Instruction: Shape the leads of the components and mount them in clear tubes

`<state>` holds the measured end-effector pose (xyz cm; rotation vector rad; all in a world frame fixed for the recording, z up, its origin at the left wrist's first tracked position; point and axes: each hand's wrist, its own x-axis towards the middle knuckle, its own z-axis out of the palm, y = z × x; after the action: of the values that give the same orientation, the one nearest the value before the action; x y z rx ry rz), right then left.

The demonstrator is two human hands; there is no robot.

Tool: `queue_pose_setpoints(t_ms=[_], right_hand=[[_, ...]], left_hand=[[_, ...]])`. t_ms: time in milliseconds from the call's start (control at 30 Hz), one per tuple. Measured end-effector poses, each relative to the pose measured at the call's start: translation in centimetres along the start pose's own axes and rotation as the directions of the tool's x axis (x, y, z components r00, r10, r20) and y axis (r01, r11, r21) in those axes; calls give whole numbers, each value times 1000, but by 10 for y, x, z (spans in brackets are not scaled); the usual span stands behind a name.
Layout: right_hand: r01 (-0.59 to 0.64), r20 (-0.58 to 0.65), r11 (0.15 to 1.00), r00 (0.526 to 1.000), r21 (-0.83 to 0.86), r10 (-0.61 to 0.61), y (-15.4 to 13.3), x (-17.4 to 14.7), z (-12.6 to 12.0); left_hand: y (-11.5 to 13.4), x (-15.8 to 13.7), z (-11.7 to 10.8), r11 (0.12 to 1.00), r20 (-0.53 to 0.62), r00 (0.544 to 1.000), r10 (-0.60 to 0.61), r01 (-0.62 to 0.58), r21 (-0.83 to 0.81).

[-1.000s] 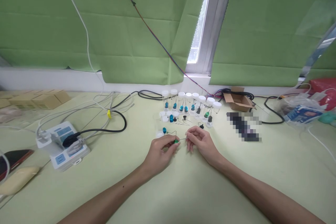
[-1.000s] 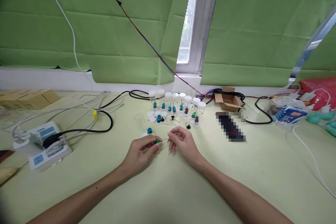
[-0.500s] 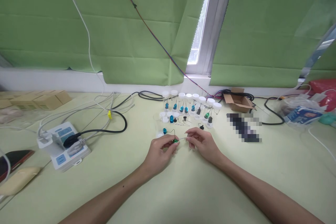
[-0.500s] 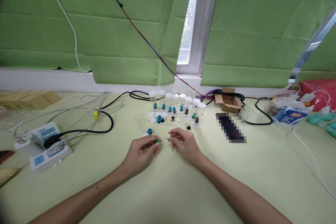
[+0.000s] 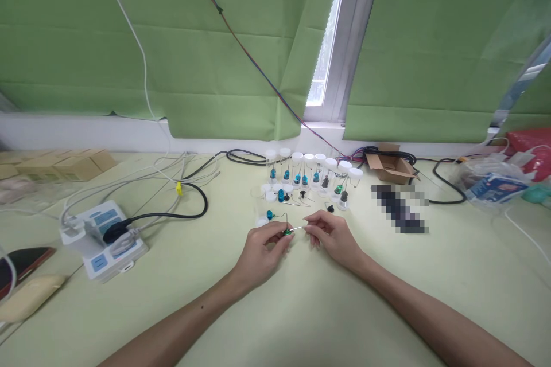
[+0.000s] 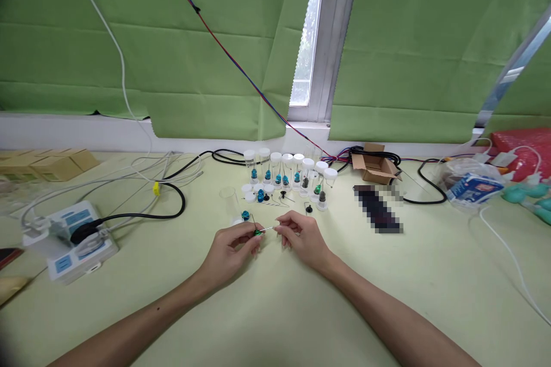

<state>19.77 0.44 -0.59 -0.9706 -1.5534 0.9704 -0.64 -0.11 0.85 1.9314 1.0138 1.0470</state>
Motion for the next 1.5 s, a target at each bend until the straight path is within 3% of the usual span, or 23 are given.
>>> queue_pose_setpoints(t_ms=[1500], right_hand=[[-128, 152, 991, 979, -34, 132, -10, -4, 2]], left_hand=[[-4, 0, 0, 995, 16, 999, 37, -39, 97]])
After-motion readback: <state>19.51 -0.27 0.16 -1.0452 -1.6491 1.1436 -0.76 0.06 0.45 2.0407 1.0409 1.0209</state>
